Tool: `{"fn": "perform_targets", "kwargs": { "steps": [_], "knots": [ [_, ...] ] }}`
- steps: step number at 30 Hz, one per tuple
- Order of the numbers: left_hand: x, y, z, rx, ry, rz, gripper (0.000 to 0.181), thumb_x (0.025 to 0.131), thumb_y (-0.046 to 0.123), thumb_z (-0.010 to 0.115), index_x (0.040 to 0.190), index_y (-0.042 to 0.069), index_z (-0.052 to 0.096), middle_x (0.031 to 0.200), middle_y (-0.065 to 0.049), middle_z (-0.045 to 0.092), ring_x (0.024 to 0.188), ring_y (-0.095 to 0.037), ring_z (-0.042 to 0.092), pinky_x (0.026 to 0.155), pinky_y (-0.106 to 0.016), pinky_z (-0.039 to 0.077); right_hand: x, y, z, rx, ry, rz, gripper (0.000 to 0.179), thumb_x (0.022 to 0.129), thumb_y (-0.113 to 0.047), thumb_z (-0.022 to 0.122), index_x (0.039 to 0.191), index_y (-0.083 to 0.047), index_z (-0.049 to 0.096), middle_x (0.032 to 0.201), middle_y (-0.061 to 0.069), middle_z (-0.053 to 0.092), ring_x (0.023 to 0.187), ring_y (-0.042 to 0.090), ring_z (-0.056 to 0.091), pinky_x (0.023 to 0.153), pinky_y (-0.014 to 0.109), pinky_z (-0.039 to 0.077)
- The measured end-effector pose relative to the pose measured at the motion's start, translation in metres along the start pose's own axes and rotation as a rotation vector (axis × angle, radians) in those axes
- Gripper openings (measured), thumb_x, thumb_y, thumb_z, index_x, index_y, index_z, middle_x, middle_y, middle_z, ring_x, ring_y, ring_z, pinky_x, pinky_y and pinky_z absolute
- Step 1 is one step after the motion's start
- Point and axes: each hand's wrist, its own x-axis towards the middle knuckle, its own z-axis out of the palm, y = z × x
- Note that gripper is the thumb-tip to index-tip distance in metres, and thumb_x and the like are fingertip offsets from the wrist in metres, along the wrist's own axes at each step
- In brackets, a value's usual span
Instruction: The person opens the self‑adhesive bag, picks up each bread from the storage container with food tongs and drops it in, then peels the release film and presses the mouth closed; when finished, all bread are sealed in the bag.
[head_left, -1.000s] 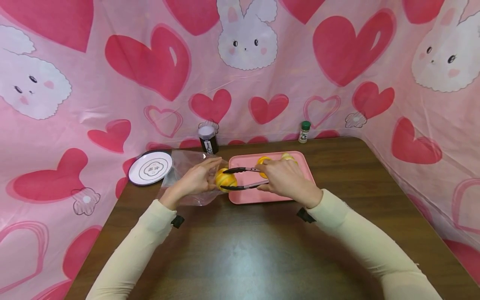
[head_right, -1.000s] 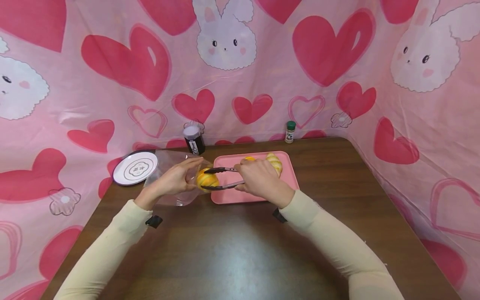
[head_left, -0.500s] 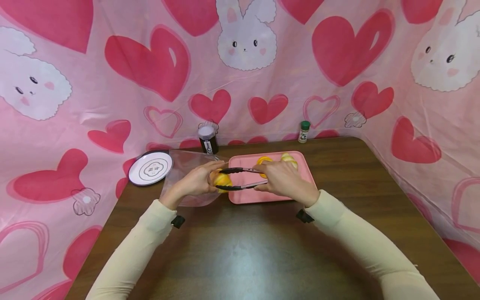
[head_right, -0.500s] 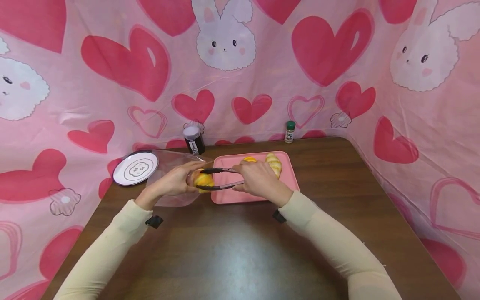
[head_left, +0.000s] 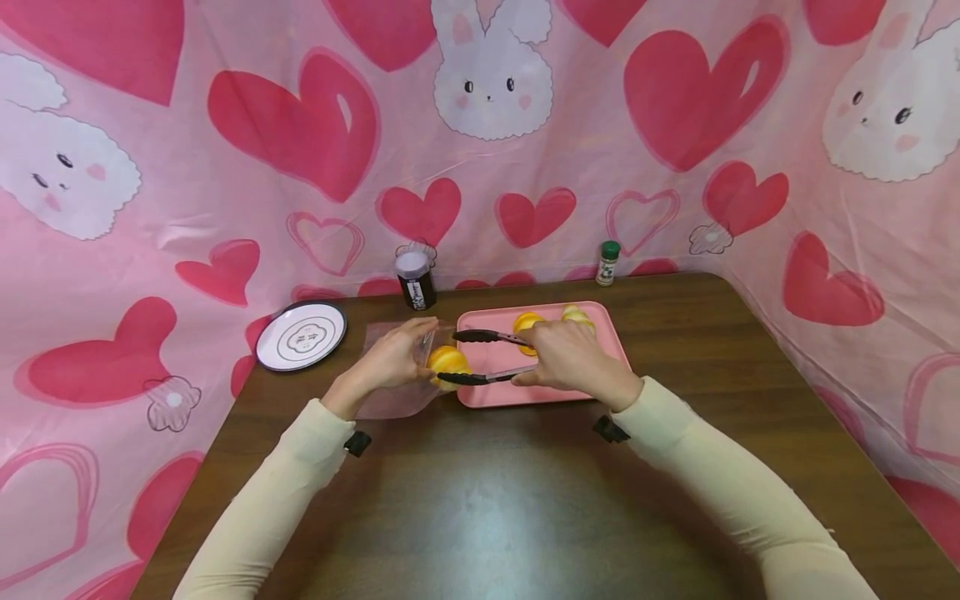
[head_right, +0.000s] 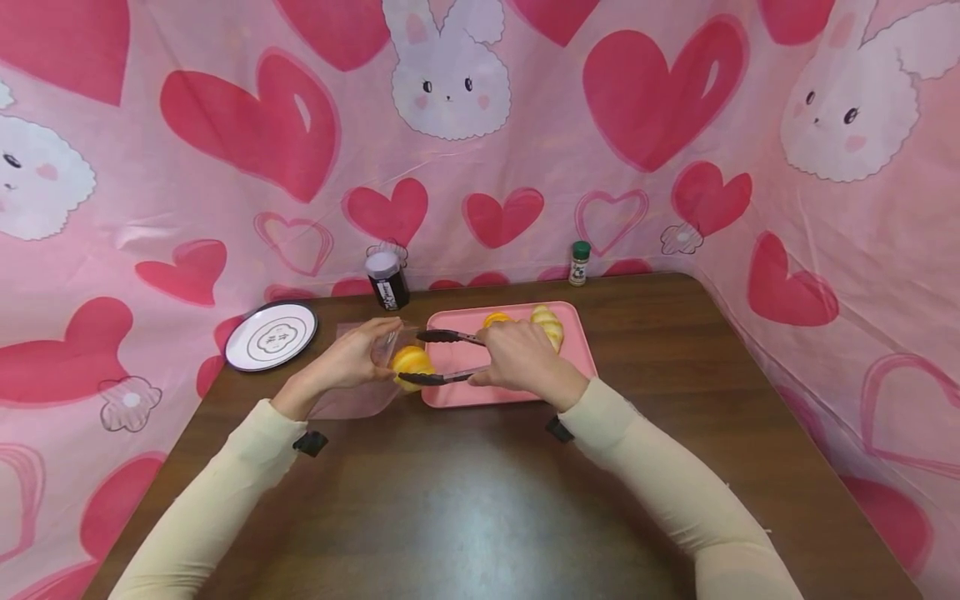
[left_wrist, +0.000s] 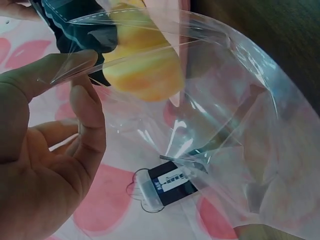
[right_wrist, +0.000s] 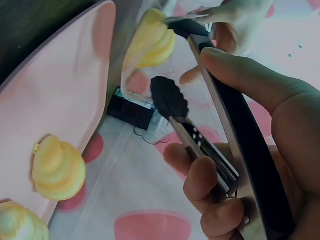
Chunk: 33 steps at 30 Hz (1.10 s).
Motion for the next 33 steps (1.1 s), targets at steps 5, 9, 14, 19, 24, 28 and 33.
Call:
{"fn": "perform_targets", "kwargs": {
  "steps": [5, 9, 14, 19, 24, 28, 33],
  "knots": [
    [0.0, 0.001, 0.001, 0.023, 0.033, -0.009, 0.088, 0.073, 0.019, 0.086, 0.148, 0.0, 0.044, 0.154, -0.016, 0.044, 0.135, -0.041, 0.05, 0.113, -0.056, 0.04, -0.003, -0.003, -0.003, -0.043, 0.033, -0.023, 0.046, 0.068, -0.06, 0.084, 0.078, -0.019, 0.064, 0.06, -0.005, 0.049, 0.055, 0.019, 0.046, 0.066, 0.035, 0.029],
    [-0.001, 0.002, 0.003, 0.016, 0.035, -0.015, 0.088, 0.074, 0.019, 0.086, 0.149, 0.0, 0.044, 0.155, -0.016, 0.042, 0.136, -0.04, 0.049, 0.112, -0.056, 0.041, -0.005, -0.006, -0.005, -0.044, 0.028, -0.032, 0.045, 0.069, -0.058, 0.085, 0.073, -0.02, 0.061, 0.059, -0.003, 0.045, 0.053, 0.019, 0.044, 0.063, 0.036, 0.027],
    [-0.003, 0.004, 0.003, 0.004, 0.0, -0.003, 0.088, 0.075, 0.018, 0.086, 0.15, 0.003, 0.043, 0.156, -0.014, 0.041, 0.137, -0.038, 0.049, 0.111, -0.055, 0.042, -0.005, -0.008, -0.003, -0.061, 0.015, -0.035, 0.043, 0.071, -0.057, 0.084, 0.077, -0.02, 0.065, 0.061, -0.003, 0.047, 0.054, 0.019, 0.045, 0.056, 0.034, 0.029],
    [-0.004, 0.005, 0.004, -0.016, -0.027, 0.062, 0.088, 0.072, 0.017, 0.088, 0.148, 0.004, 0.046, 0.153, -0.016, 0.046, 0.133, -0.038, 0.052, 0.109, -0.054, 0.044, -0.003, -0.007, 0.002, -0.06, 0.03, -0.057, 0.042, 0.072, -0.056, 0.083, 0.092, -0.021, 0.071, 0.065, -0.004, 0.052, 0.055, 0.018, 0.047, 0.053, 0.032, 0.032],
    [-0.003, 0.007, 0.007, -0.033, -0.034, 0.12, 0.088, 0.07, 0.02, 0.089, 0.146, 0.004, 0.048, 0.15, -0.017, 0.048, 0.132, -0.038, 0.052, 0.11, -0.055, 0.042, 0.002, -0.006, 0.006, -0.069, 0.047, -0.112, 0.047, 0.073, -0.055, 0.084, 0.107, -0.025, 0.074, 0.073, -0.008, 0.061, 0.057, 0.015, 0.05, 0.05, 0.03, 0.036],
    [-0.003, 0.008, 0.007, -0.045, -0.05, 0.13, 0.09, 0.071, 0.02, 0.088, 0.148, 0.003, 0.046, 0.151, -0.016, 0.047, 0.13, -0.034, 0.054, 0.112, -0.053, 0.041, 0.003, -0.005, 0.01, -0.113, 0.092, -0.18, 0.05, 0.073, -0.056, 0.083, 0.113, -0.028, 0.074, 0.08, -0.008, 0.067, 0.054, 0.014, 0.05, 0.044, 0.03, 0.036],
    [-0.004, 0.006, 0.004, -0.09, -0.063, 0.161, 0.088, 0.072, 0.018, 0.088, 0.148, 0.003, 0.046, 0.151, -0.015, 0.048, 0.13, -0.031, 0.054, 0.104, -0.048, 0.05, 0.005, -0.003, 0.015, -0.14, 0.139, -0.215, 0.055, 0.074, -0.058, 0.082, 0.119, -0.028, 0.072, 0.081, -0.007, 0.069, 0.048, 0.014, 0.045, 0.039, 0.028, 0.031]
  ]
}}
